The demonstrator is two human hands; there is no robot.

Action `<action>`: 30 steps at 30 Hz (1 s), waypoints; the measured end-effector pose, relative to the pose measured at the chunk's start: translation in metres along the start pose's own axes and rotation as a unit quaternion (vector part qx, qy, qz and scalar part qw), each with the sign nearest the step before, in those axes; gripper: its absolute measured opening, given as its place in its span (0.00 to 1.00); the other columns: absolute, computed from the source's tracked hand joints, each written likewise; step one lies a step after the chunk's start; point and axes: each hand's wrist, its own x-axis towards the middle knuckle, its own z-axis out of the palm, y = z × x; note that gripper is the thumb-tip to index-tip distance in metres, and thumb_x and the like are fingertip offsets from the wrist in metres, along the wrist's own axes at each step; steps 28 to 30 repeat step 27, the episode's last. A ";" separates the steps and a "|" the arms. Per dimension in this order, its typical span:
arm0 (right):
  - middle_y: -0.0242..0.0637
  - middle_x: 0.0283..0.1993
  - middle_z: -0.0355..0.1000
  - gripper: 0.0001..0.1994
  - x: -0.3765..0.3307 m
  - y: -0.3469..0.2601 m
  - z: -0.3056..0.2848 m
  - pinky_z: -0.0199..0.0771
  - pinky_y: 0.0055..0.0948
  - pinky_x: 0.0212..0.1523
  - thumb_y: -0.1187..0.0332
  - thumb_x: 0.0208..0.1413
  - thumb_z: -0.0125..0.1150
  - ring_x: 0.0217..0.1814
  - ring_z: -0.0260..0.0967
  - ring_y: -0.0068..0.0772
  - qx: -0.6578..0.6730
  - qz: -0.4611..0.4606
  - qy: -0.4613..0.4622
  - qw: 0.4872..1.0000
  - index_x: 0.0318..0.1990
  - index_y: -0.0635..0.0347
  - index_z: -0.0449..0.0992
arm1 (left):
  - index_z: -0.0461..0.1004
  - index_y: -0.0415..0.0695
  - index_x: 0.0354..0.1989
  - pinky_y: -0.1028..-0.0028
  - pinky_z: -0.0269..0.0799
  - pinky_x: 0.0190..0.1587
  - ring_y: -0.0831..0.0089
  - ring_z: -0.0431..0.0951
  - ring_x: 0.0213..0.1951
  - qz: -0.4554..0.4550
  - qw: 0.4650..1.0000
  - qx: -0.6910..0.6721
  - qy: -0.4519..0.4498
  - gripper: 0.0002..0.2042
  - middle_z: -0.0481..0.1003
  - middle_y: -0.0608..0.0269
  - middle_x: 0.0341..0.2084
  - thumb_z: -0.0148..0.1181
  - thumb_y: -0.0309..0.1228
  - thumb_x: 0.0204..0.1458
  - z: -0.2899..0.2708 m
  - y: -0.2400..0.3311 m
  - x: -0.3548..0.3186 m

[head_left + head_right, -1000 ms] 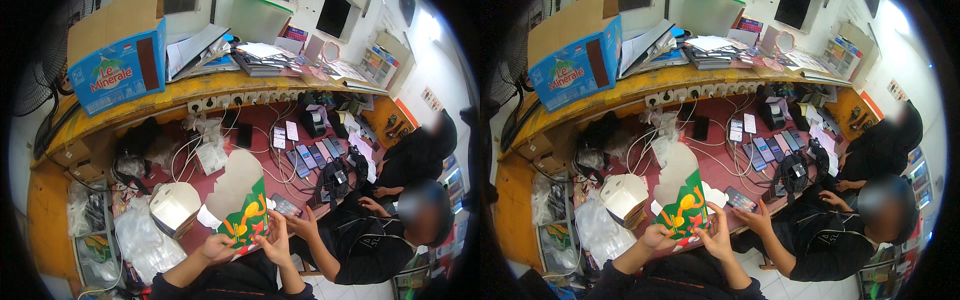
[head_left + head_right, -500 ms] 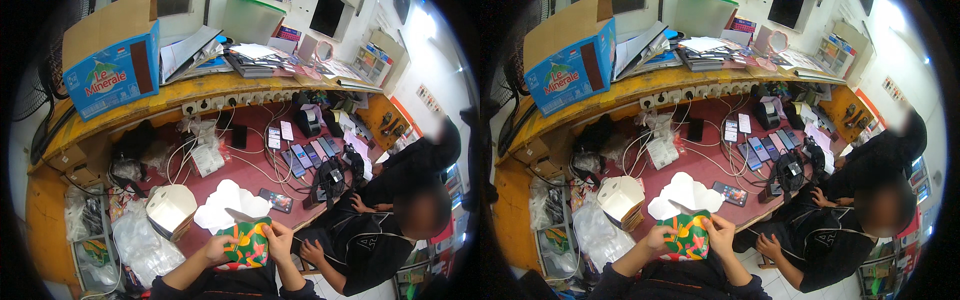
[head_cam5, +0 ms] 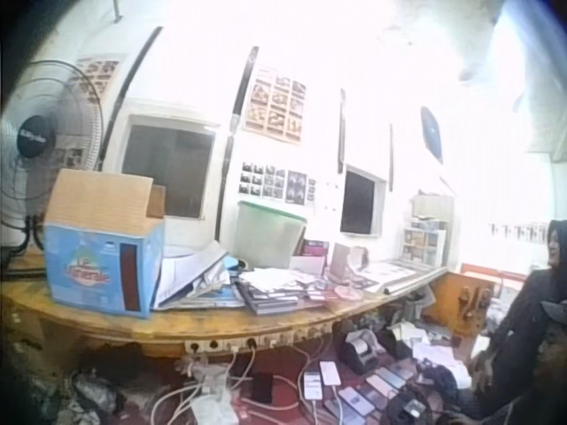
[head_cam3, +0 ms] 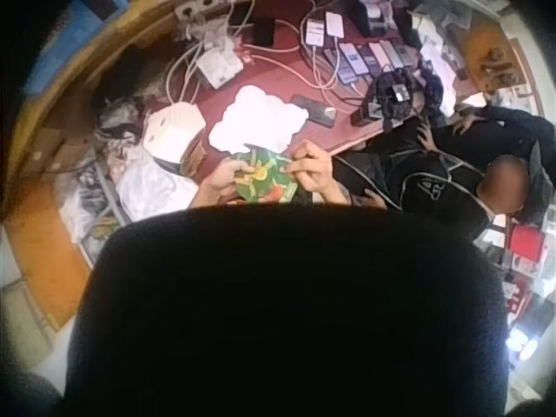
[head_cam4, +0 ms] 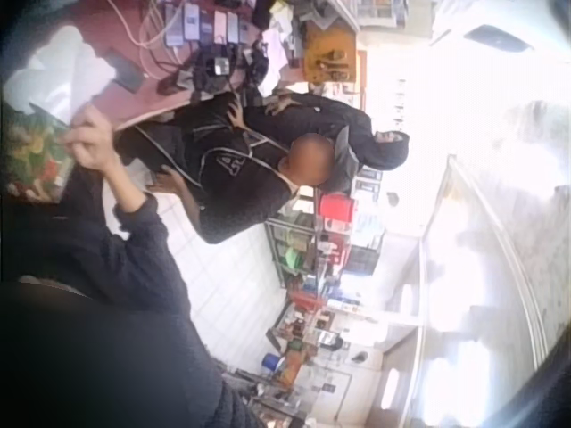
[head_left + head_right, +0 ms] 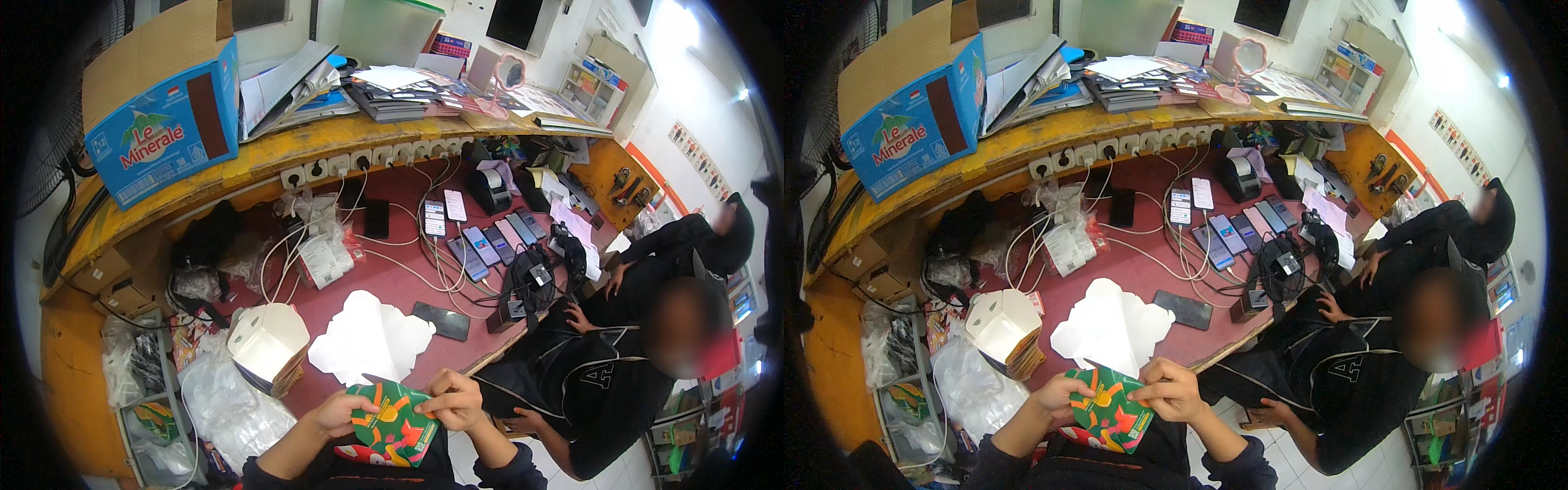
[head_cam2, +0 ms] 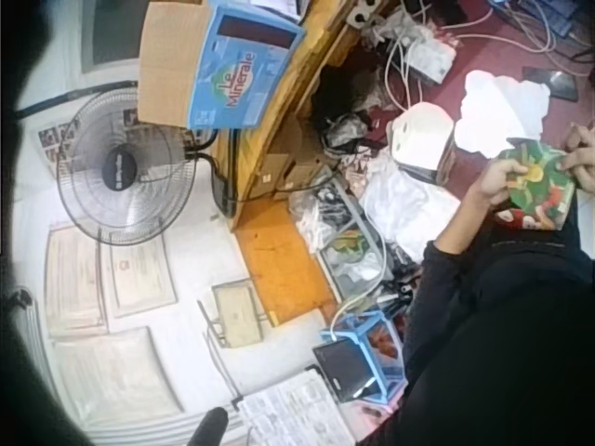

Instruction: The person assembles small, colorful paper boxes by folding and interlocking pre-cut flaps. They handle each box one at a time, folding edges and snapping tabs into place, then stacking the finished boxes on the counter.

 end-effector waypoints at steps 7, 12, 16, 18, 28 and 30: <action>0.41 0.35 0.69 0.15 -0.003 -0.008 0.008 0.70 0.33 0.36 0.72 0.36 0.59 0.34 0.69 0.39 -0.106 -0.008 -0.026 0.994 0.36 0.57 0.81 | 0.61 0.30 0.55 0.59 0.70 0.53 0.58 0.75 0.48 0.043 0.990 -0.126 -0.043 0.22 0.71 0.45 0.48 0.42 0.27 0.51 -0.003 -0.008 0.007; 0.50 0.46 0.71 0.25 -0.012 -0.016 0.019 0.69 0.42 0.52 0.56 0.43 0.59 0.49 0.69 0.51 -0.087 0.051 0.013 0.995 0.48 0.60 0.77 | 0.60 0.32 0.56 0.59 0.69 0.54 0.57 0.73 0.50 0.084 0.988 -0.126 0.030 0.22 0.69 0.45 0.50 0.41 0.27 0.52 0.009 -0.004 0.004; 0.51 0.47 0.71 0.24 -0.015 -0.003 0.002 0.66 0.43 0.55 0.55 0.51 0.54 0.52 0.68 0.52 -0.080 0.077 -0.010 0.994 0.49 0.65 0.75 | 0.61 0.35 0.57 0.61 0.67 0.55 0.59 0.70 0.53 0.109 0.987 -0.070 0.095 0.22 0.68 0.47 0.52 0.44 0.26 0.53 0.026 -0.009 0.007; 0.47 0.44 0.73 0.19 -0.011 0.010 -0.007 0.65 0.42 0.55 0.61 0.53 0.54 0.51 0.68 0.50 -0.068 0.073 0.032 0.994 0.47 0.64 0.76 | 0.61 0.38 0.58 0.64 0.66 0.56 0.63 0.70 0.53 0.185 0.969 0.156 0.044 0.21 0.68 0.50 0.52 0.45 0.25 0.54 0.031 -0.010 0.009; 0.46 0.51 0.69 0.28 0.000 0.031 0.030 0.72 0.27 0.43 0.68 0.52 0.56 0.45 0.71 0.29 0.202 0.356 -0.041 0.911 0.59 0.72 0.60 | 0.47 0.45 0.65 0.67 0.49 0.64 0.66 0.55 0.63 0.321 0.905 0.178 -0.213 0.35 0.56 0.60 0.60 0.58 0.42 0.54 -0.010 -0.054 0.047; 0.46 0.51 0.69 0.28 0.000 0.031 0.030 0.72 0.27 0.43 0.68 0.52 0.56 0.45 0.71 0.29 0.202 0.356 -0.041 0.911 0.59 0.72 0.60 | 0.47 0.45 0.65 0.67 0.49 0.64 0.66 0.55 0.63 0.321 0.905 0.178 -0.213 0.35 0.56 0.60 0.60 0.58 0.42 0.54 -0.010 -0.054 0.047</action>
